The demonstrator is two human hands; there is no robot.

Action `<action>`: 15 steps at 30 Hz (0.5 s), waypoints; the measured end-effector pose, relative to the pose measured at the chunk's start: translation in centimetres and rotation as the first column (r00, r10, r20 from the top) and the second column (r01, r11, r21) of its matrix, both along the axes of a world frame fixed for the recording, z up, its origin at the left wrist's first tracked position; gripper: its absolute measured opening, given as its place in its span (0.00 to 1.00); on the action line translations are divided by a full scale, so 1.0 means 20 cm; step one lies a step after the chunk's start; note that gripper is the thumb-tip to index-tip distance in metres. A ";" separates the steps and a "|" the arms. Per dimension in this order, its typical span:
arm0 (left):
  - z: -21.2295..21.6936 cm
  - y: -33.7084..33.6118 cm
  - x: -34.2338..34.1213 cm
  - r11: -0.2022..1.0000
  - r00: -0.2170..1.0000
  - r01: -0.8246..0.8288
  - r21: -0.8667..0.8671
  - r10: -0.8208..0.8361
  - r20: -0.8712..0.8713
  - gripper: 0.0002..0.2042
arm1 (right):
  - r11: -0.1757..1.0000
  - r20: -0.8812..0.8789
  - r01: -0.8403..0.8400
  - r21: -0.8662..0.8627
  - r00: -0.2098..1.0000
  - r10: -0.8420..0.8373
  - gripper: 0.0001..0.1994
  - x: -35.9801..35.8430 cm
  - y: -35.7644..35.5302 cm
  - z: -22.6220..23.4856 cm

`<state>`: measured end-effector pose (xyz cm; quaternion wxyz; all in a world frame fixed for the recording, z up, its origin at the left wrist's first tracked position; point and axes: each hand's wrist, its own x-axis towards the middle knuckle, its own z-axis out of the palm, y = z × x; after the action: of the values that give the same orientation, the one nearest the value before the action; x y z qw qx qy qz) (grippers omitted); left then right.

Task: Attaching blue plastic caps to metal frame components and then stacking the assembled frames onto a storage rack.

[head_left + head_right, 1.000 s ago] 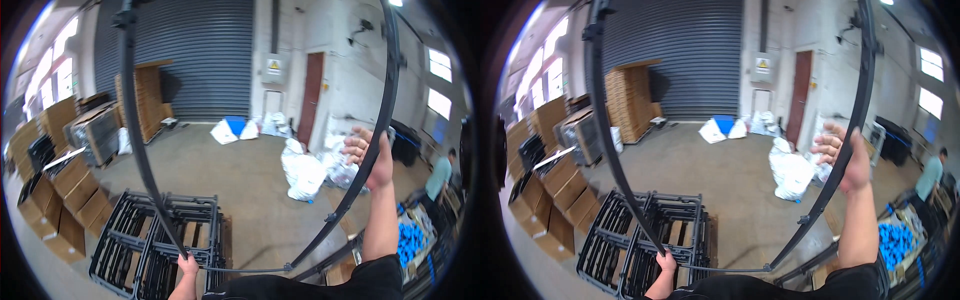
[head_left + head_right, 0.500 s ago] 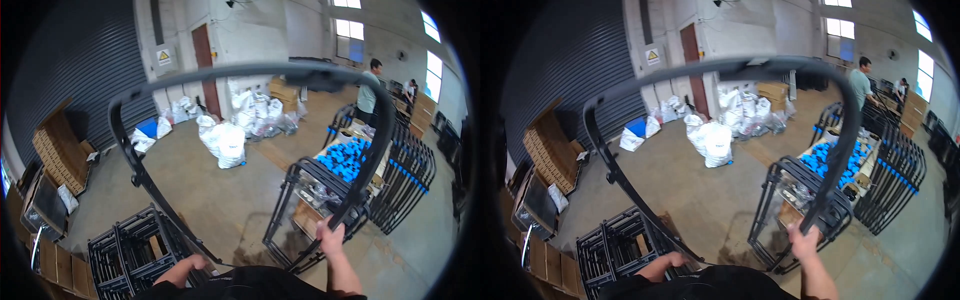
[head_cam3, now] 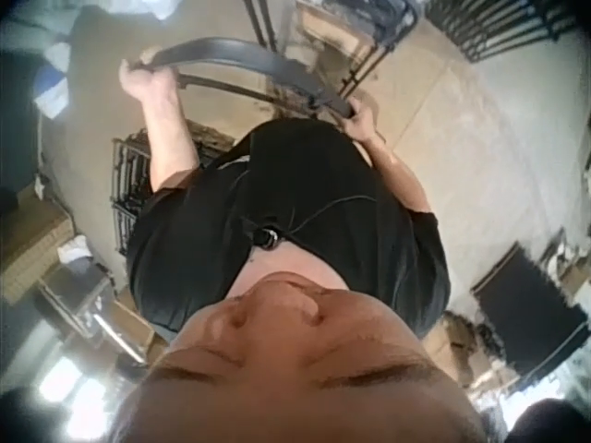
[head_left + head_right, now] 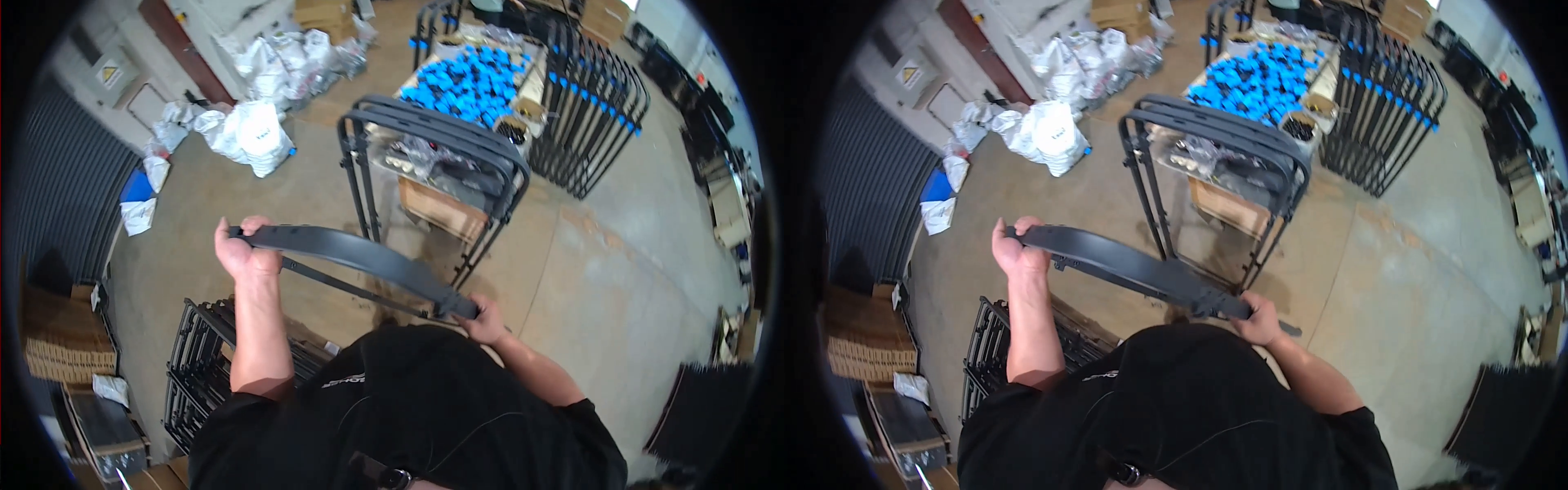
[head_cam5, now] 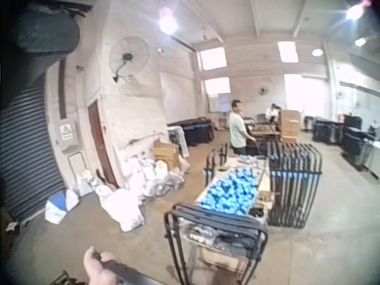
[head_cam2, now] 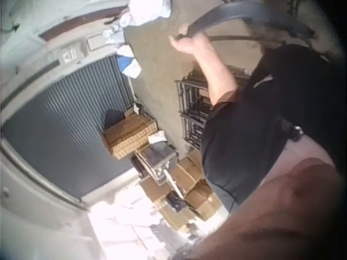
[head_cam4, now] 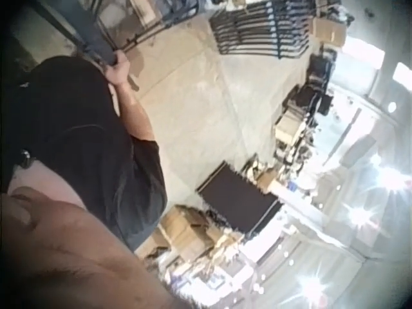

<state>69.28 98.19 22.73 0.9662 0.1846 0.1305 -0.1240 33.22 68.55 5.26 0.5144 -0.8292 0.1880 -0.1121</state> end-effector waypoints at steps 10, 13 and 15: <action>-0.10 -0.80 -0.43 0.787 0.786 0.614 0.061 -0.602 -0.143 0.14 | 0.985 -0.357 0.168 0.041 0.923 -0.143 0.17 -0.22 -0.22 -0.72; -0.14 -0.88 -0.39 0.661 0.675 0.738 0.140 -0.724 -0.141 0.14 | 0.939 -0.448 0.331 0.089 0.856 -0.259 0.15 -0.17 -0.24 -0.91; -0.18 -0.93 -0.38 0.618 0.640 0.768 0.168 -0.746 -0.182 0.13 | 0.897 -0.503 0.421 0.133 0.809 -0.305 0.17 -0.15 -0.27 -1.03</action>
<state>61.69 79.61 19.18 0.7881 0.3267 0.0994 -0.5122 30.18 63.14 -15.33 0.5174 -0.7116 0.4750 0.0184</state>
